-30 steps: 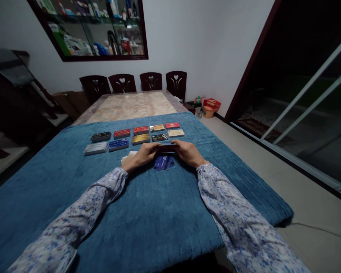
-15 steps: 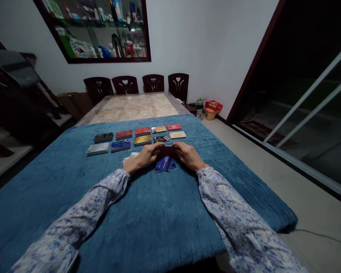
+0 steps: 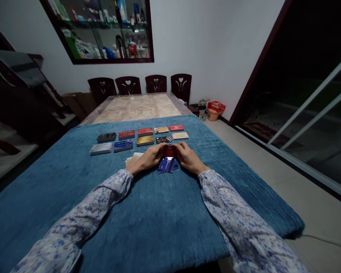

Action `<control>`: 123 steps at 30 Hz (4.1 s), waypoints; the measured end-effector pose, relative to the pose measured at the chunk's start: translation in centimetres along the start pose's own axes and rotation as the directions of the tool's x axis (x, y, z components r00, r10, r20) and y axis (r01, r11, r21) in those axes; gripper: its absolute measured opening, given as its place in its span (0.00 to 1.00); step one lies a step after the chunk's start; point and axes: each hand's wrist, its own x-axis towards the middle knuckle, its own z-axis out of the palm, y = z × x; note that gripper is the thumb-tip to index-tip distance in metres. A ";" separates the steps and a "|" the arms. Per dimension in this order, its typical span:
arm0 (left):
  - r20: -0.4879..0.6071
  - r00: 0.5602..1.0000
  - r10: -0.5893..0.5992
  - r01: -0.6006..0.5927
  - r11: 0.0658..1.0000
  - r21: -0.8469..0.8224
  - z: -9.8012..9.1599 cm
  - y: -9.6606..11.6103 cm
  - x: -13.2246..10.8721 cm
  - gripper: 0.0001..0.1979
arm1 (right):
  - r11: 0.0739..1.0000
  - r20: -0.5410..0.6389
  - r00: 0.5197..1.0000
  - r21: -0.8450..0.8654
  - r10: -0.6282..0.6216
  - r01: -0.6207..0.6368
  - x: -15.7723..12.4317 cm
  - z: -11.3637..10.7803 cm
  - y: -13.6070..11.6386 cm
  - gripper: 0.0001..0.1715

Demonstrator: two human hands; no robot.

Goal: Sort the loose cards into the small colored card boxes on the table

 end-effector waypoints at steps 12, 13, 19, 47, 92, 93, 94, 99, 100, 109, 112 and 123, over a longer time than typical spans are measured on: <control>0.037 0.996 -0.075 0.070 0.992 0.108 -0.4 0.6 0.3 0.24 | 0.994 -0.028 0.995 -0.048 -0.097 0.096 0.0 0.6 1.0 0.35; 0.046 0.995 -0.086 0.080 0.990 0.120 -0.5 0.7 0.3 0.24 | 0.993 -0.029 0.994 -0.056 -0.109 0.107 0.0 0.6 1.2 0.36; 0.093 0.982 -0.162 0.136 0.961 0.240 -1.5 1.2 0.3 0.27 | 0.985 -0.001 0.989 -0.096 -0.146 0.145 0.1 0.3 1.1 0.38; 0.206 0.974 -0.098 0.040 0.963 0.268 -8.5 -0.7 -3.2 0.18 | 0.970 0.352 0.917 -0.077 -0.188 0.229 7.8 0.4 -4.0 0.19; 0.173 0.812 -0.558 0.336 0.689 0.642 -17.9 -13.5 -2.1 0.12 | 0.899 0.631 0.774 -0.371 0.058 0.235 27.3 11.4 -6.2 0.23; 0.176 0.809 -0.562 0.338 0.688 0.642 -17.8 -13.5 -2.0 0.13 | 0.904 0.637 0.769 -0.361 0.061 0.228 27.3 11.4 -6.2 0.22; 0.179 0.806 -0.564 0.339 0.687 0.642 -17.7 -13.5 -2.0 0.13 | 0.910 0.641 0.765 -0.352 0.063 0.221 27.3 11.4 -6.2 0.22; 0.208 0.760 -0.616 0.350 0.657 0.668 -17.6 -13.6 -1.8 0.14 | 0.924 0.658 0.750 -0.324 0.065 0.203 27.6 11.8 -6.0 0.22; 0.216 0.747 -0.629 0.352 0.650 0.674 -17.6 -13.7 -1.8 0.14 | 0.925 0.661 0.747 -0.321 0.064 0.205 27.7 11.9 -5.9 0.23; 0.235 0.688 -0.686 0.423 0.643 0.639 -17.7 -14.3 -1.9 0.19 | 0.940 0.671 0.738 -0.292 0.072 0.174 28.2 13.0 -5.5 0.27; 0.234 0.692 -0.683 0.437 0.654 0.618 -17.6 -14.1 -1.9 0.21 | 0.957 0.674 0.737 -0.244 0.049 0.160 28.3 13.2 -5.3 0.27; 0.268 0.717 -0.644 0.405 0.698 0.591 -17.0 -14.0 -1.5 0.26 | 0.967 0.639 0.768 -0.217 0.036 0.136 28.7 14.2 -4.6 0.30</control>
